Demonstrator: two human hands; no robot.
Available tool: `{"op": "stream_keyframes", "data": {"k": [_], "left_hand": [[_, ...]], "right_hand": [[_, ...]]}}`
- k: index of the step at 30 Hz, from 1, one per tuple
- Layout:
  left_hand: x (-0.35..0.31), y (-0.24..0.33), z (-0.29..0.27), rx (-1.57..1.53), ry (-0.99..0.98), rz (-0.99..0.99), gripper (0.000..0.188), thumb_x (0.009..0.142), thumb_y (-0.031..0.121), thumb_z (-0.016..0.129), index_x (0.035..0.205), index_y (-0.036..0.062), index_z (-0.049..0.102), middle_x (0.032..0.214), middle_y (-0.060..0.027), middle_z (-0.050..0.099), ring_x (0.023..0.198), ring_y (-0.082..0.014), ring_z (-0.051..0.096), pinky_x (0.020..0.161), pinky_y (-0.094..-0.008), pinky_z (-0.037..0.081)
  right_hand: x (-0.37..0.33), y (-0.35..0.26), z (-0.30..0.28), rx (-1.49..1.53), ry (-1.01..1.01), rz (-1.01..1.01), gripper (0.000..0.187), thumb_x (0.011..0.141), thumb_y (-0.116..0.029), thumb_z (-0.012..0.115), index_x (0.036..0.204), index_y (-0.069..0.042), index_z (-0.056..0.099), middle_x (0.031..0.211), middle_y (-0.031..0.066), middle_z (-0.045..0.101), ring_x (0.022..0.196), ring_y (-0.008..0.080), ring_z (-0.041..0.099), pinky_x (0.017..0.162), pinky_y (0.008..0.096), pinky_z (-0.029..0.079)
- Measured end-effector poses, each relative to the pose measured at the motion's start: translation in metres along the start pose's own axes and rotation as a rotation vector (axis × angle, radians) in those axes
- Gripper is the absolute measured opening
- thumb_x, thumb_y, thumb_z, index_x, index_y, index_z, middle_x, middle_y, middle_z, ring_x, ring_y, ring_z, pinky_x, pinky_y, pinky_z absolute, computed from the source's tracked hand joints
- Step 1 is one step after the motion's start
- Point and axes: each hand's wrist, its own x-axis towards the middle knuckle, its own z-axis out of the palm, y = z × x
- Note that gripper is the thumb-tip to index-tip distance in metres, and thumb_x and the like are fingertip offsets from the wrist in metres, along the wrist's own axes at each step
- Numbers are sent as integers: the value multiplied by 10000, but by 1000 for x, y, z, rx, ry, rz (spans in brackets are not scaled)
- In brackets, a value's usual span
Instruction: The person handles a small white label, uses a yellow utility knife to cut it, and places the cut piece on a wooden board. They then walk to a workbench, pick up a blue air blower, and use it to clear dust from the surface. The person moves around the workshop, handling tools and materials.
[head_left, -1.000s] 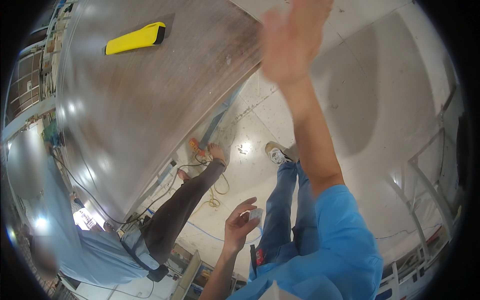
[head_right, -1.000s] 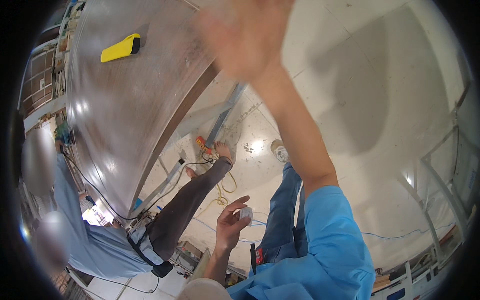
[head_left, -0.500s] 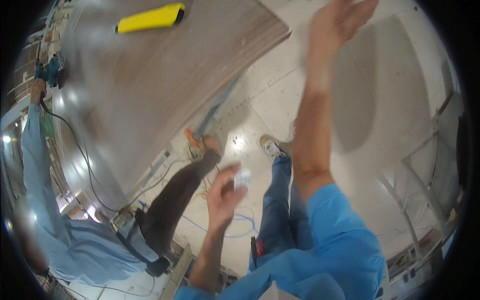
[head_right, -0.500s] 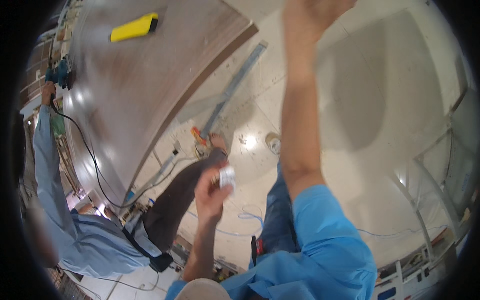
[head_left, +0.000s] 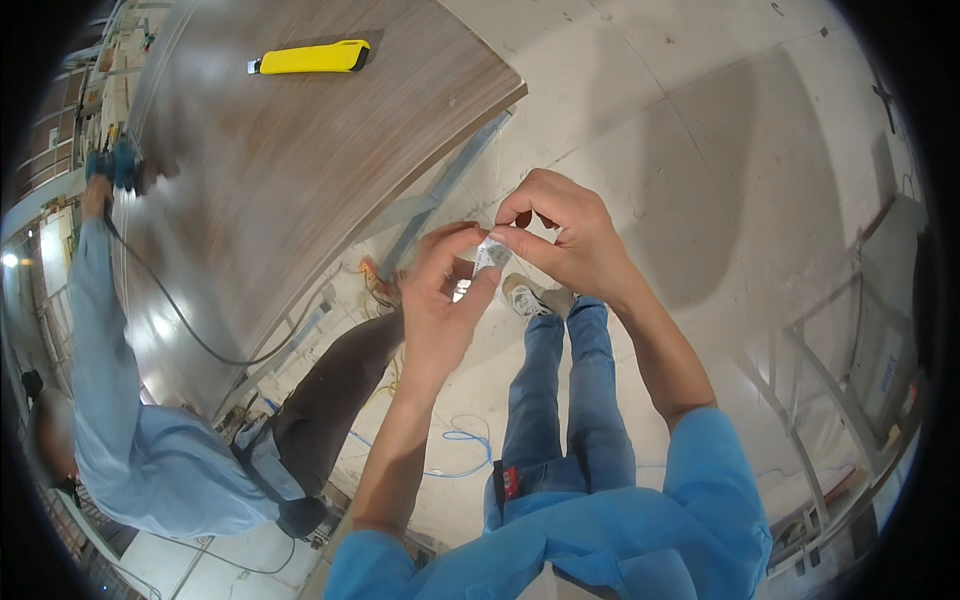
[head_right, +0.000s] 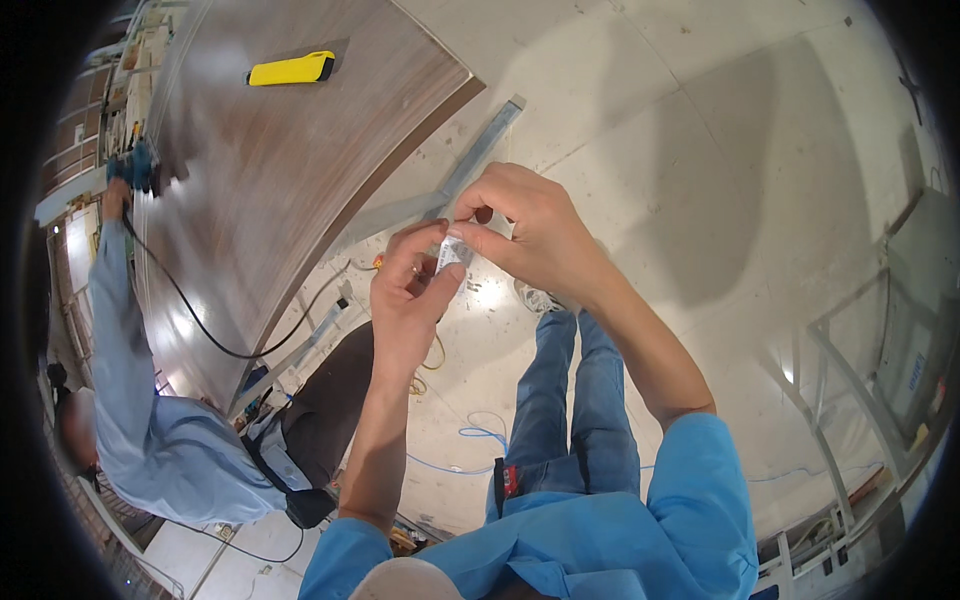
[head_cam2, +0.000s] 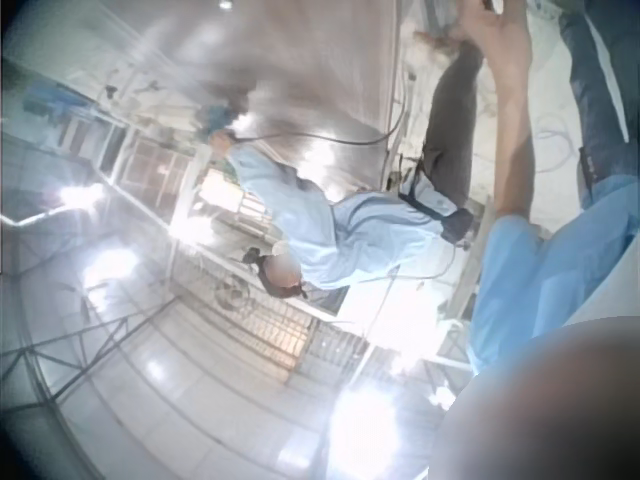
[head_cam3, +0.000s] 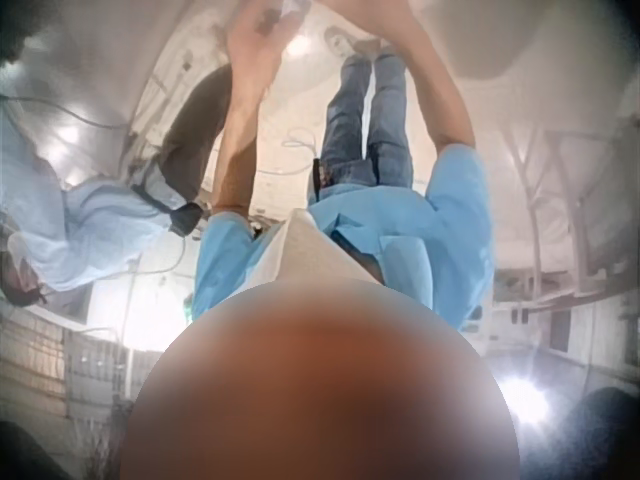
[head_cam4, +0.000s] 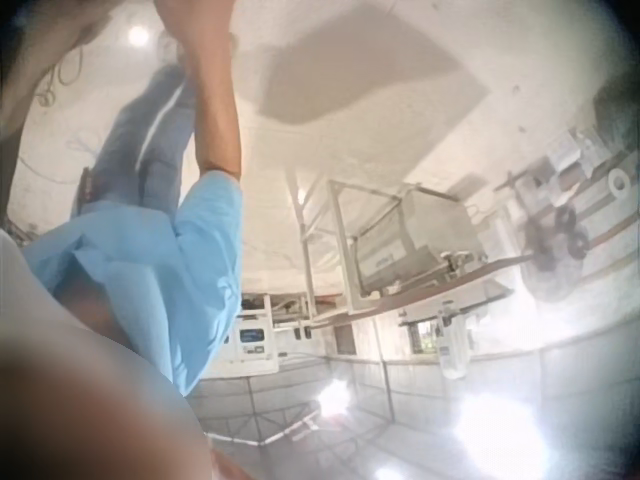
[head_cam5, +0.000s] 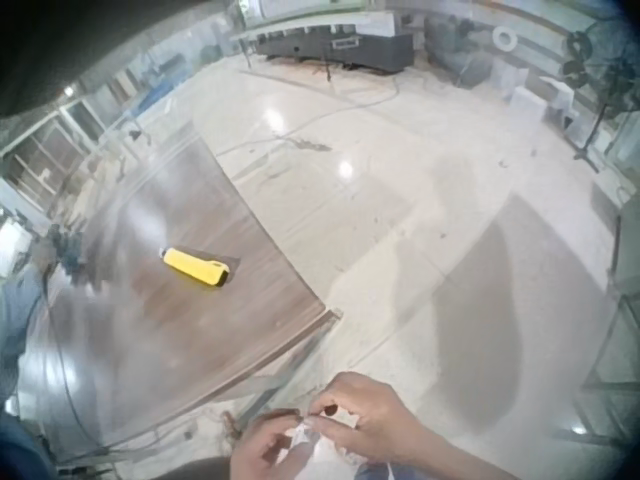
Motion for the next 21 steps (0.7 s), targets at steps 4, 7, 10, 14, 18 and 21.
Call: {"op": "stream_keyframes", "data": {"k": [4,7,10,14,18,21], "left_hand": [[31,8,-11,3,97,-46,437,853,-81,681,1265,37,599,1235,-74,587,885,-104,601,756,-232,497],[55,14,-14,-103,216,-51,390,870,-72,682,1234,20,579,1186,-82,604,901,-104,606,759,-235,499],[58,19,-13,-155,230,-96,305,888,-61,684,1164,27,587,1129,-75,612,907,-98,602,757,-227,492],[54,21,-17,-141,203,-56,313,869,-71,697,1152,26,606,1023,-47,619,855,-87,591,747,-221,483],[52,15,-16,-178,220,-44,282,876,-51,696,1140,26,633,928,-15,615,808,-73,556,713,-208,455],[53,9,-14,-205,231,-143,255,901,-15,683,1150,28,647,902,10,604,806,-64,532,692,-198,417]], "right_hand": [[32,7,-3,39,93,64,138,871,-135,740,905,-48,638,859,39,628,715,153,565,630,287,443],[61,19,-7,114,152,38,140,880,-126,734,939,-43,638,857,20,607,697,121,510,620,269,418],[68,23,-5,125,133,-20,148,879,-105,735,978,-36,649,871,-3,586,707,87,484,619,237,393],[74,22,8,112,57,-58,232,858,-143,765,1054,-64,667,892,-4,593,711,84,469,625,228,381],[76,22,7,146,-8,-69,292,826,-156,795,1089,-94,684,908,-7,605,711,77,459,629,223,370],[72,25,-3,207,30,-7,218,832,-119,784,1028,-87,697,895,-11,611,710,72,463,629,223,369]]}}
